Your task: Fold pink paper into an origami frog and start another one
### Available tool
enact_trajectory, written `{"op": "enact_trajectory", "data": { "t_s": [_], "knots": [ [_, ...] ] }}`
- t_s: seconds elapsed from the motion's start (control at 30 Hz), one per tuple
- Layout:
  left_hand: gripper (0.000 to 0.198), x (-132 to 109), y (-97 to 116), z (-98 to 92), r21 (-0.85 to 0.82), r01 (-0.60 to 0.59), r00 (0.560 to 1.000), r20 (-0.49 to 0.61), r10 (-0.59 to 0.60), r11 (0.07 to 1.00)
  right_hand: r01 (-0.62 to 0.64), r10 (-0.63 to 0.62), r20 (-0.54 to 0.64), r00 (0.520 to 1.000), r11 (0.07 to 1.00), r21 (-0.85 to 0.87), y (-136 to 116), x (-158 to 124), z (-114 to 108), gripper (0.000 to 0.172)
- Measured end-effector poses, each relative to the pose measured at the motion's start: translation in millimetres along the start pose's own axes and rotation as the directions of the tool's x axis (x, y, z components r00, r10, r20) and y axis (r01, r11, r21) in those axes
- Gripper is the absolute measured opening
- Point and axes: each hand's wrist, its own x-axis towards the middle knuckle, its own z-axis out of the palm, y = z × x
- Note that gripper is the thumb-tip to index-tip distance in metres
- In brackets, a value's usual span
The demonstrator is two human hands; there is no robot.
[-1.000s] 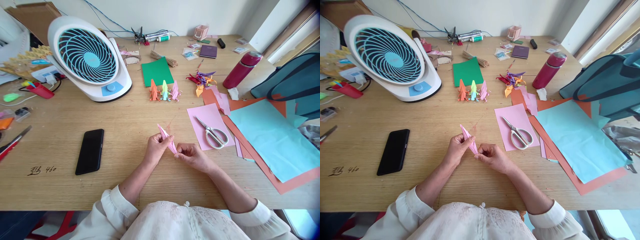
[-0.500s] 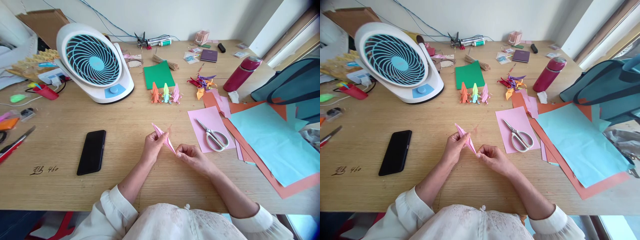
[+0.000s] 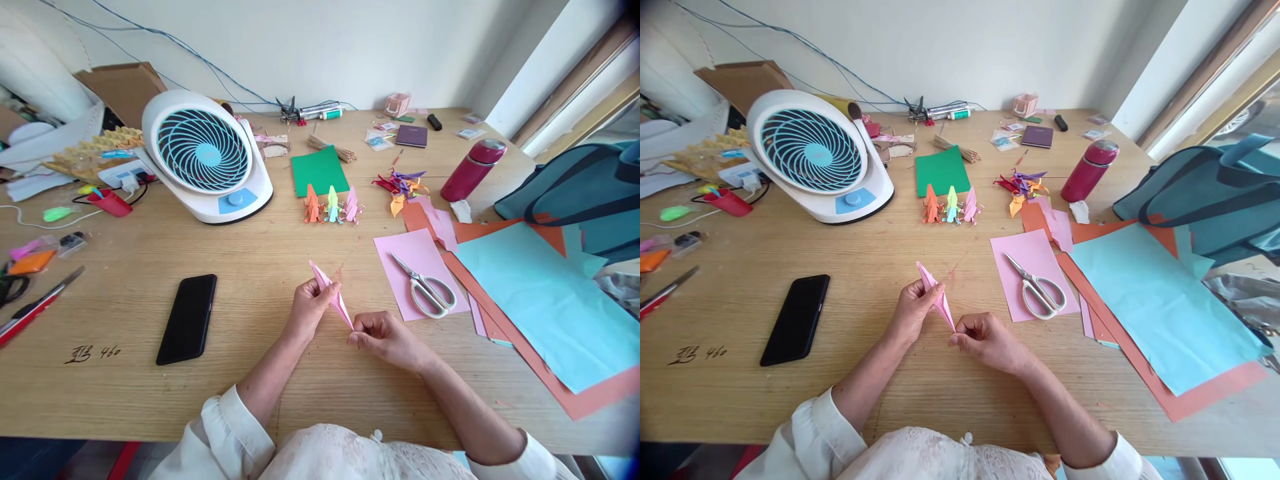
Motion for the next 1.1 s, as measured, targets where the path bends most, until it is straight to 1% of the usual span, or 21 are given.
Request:
{"op": "enact_trajectory", "data": {
  "t_s": [0.1, 0.2, 0.27, 0.3, 0.33, 0.4, 0.5, 0.57, 0.63, 0.83, 1.0, 1.1],
  "knots": [
    [0.044, 0.4, 1.2, -0.3, 0.01, -0.018, 1.0, 0.005, 0.018, 1.0, -0.001, 0.0, 0.032, 0.999, 0.999, 0.053, -0.3, -0.6, -2.0, 0.036],
    [0.043, -0.4, 1.6, 0.6, 0.019, -0.024, 1.0, 0.006, 0.024, 1.0, 0.004, -0.023, 0.123, 0.992, 0.988, 0.154, -2.0, -1.2, -6.9, 0.032],
    [0.042, -1.2, 0.8, 1.2, 0.023, -0.027, 1.0, 0.002, 0.027, 0.999, 0.012, -0.047, 0.166, 0.985, 0.978, 0.206, -3.0, -0.8, -9.3, 0.035],
    [0.041, -1.8, 0.1, 1.5, 0.037, -0.032, 0.999, 0.004, 0.031, 0.999, 0.018, -0.054, 0.158, 0.986, 0.975, 0.221, -3.1, 0.0, -9.6, 0.036],
    [0.041, -2.6, -0.6, 1.9, 0.061, -0.04, 0.999, 0.009, 0.039, 0.997, 0.025, -0.056, 0.127, 0.99, 0.973, 0.231, -2.9, 1.2, -9.2, 0.036],
    [0.04, -4.7, -2.2, 3.6, 0.131, -0.067, 0.998, 0.027, 0.064, 0.989, 0.036, -0.042, 0.023, 0.999, 0.974, 0.225, -1.4, 4.3, -6.1, 0.037],
    [0.039, -8.7, -3.8, 7.8, 0.224, -0.112, 0.993, 0.064, 0.1, 0.968, 0.025, -0.009, -0.103, 0.995, 0.987, 0.16, 2.1, 9.0, 0.7, 0.042],
    [0.039, -10.7, -4.4, 10.4, 0.249, -0.127, 0.991, 0.081, 0.11, 0.96, 0.01, 0.004, -0.14, 0.99, 0.995, 0.103, 3.9, 10.4, 3.6, 0.045],
    [0.038, -11.4, -5.2, 11.7, 0.26, -0.133, 0.99, 0.09, 0.113, 0.956, -0.005, 0.016, -0.145, 0.989, 0.997, 0.078, 4.8, 10.4, 4.1, 0.047],
    [0.039, -8.4, -8.3, 8.1, 0.259, -0.135, 0.989, 0.088, 0.116, 0.956, -0.05, 0.065, -0.113, 0.991, 0.99, 0.13, 4.6, 7.3, -0.4, 0.045],
    [0.04, -4.7, -4.1, 3.9, 0.189, -0.107, 0.994, 0.015, 0.106, 0.976, -0.091, 0.107, -0.089, 0.99, 0.982, 0.166, 3.9, 4.4, -0.3, 0.04],
    [0.043, -3.8, -0.9, 3.4, 0.119, -0.072, 0.997, -0.012, 0.074, 0.99, -0.062, 0.073, -0.088, 0.993, 0.991, 0.12, 2.8, 2.9, -0.3, 0.04]
  ]
}}
